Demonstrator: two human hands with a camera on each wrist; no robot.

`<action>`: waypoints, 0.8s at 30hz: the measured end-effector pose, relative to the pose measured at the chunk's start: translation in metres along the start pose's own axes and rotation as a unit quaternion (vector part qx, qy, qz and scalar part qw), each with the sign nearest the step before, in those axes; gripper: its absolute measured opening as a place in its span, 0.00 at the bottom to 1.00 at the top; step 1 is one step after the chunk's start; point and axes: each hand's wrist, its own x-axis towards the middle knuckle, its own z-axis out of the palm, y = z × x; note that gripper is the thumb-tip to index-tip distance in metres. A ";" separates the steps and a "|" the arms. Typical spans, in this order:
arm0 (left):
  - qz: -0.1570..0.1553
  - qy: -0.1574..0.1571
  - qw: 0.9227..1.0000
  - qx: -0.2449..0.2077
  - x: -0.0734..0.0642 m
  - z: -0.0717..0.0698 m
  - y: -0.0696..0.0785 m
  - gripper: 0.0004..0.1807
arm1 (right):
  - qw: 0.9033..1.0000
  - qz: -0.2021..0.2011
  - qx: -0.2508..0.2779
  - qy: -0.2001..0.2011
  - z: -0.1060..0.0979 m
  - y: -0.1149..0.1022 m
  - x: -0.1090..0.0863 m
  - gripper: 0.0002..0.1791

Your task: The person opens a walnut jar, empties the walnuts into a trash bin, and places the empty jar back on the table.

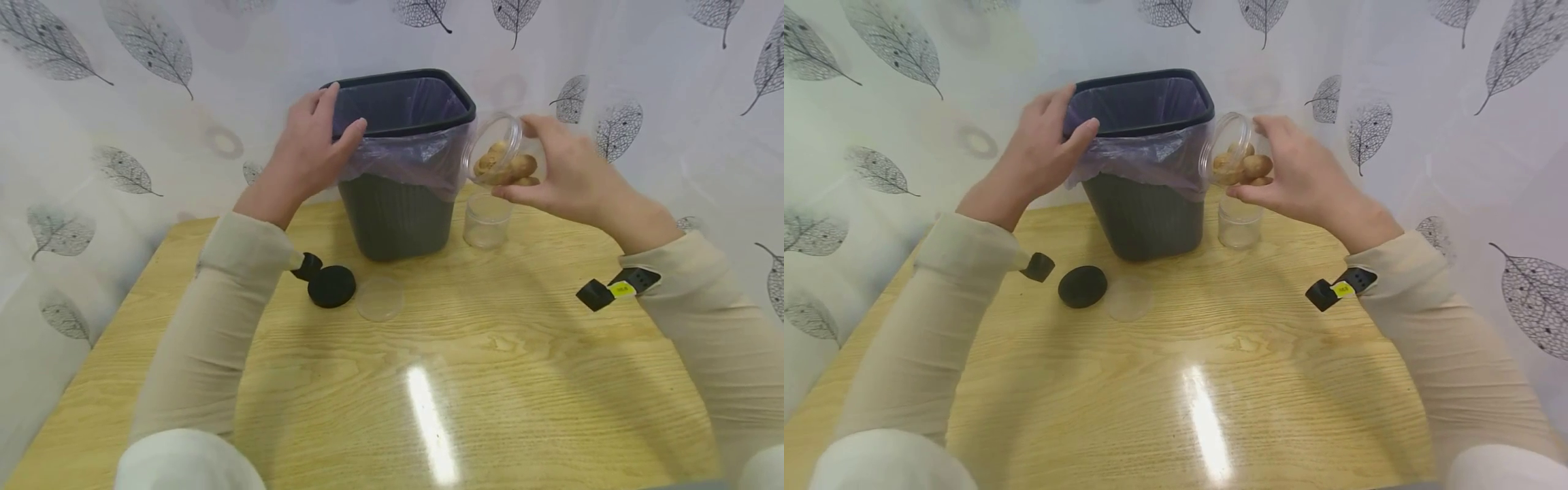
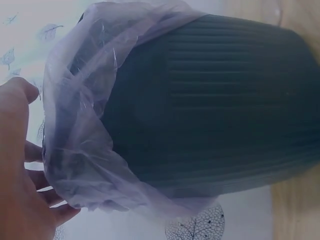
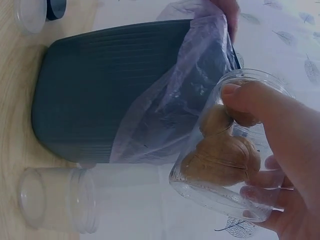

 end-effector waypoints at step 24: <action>-0.093 -0.182 0.971 0.123 0.045 -0.009 0.010 0.48 | 0.997 0.015 -0.078 -0.023 -0.043 -0.003 0.057 0.51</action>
